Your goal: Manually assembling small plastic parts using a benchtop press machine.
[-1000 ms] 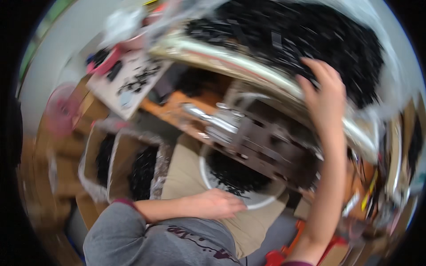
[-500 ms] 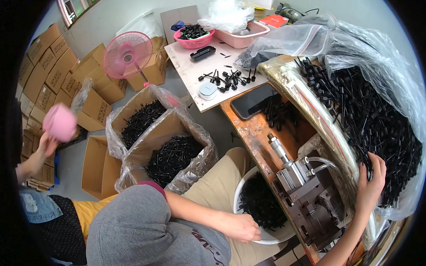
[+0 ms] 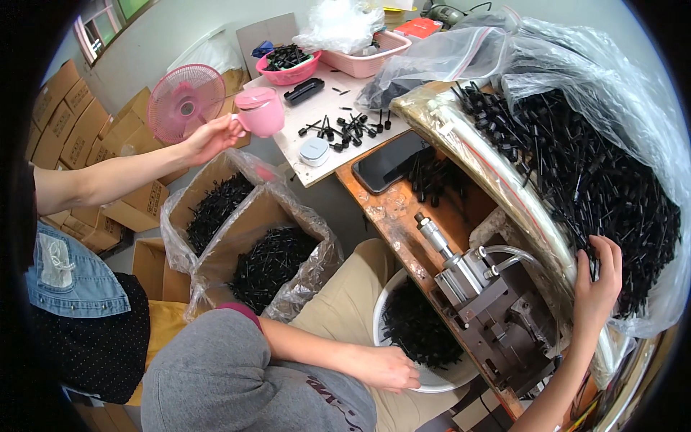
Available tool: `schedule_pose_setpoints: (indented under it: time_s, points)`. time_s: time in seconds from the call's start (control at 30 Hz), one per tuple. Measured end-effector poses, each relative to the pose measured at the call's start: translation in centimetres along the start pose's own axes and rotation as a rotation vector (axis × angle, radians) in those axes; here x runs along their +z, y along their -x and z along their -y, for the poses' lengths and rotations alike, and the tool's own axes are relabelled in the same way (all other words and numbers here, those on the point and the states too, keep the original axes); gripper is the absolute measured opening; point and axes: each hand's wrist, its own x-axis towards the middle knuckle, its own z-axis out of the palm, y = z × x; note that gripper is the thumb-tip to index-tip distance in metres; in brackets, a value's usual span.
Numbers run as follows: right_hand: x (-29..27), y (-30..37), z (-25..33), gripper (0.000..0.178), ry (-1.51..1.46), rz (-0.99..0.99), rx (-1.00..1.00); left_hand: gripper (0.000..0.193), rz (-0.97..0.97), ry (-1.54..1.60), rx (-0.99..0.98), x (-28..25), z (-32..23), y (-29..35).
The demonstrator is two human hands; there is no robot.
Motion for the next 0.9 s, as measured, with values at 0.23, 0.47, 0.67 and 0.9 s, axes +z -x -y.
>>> schedule_pose_setpoints:
  time_s: [0.23,0.47,0.67,0.9]
  points:
    - [0.1,0.1,0.8,0.034,-0.022,-0.018,0.024,0.040,0.012,0.000,-0.035,0.0,0.2,0.4]
    - [0.3,0.4,1.0,0.034,-0.066,-0.011,0.079,0.041,-0.213,-0.052,-0.005,-1.1,0.6,0.7]
    - [-0.2,0.0,1.2,0.027,-0.100,-0.061,0.069,0.040,-0.409,-0.153,-0.009,-3.7,0.9,0.7]
    - [0.6,-0.5,0.5,0.011,-0.079,-0.096,0.087,0.042,-0.374,-0.069,0.011,-4.5,-1.1,-0.5]
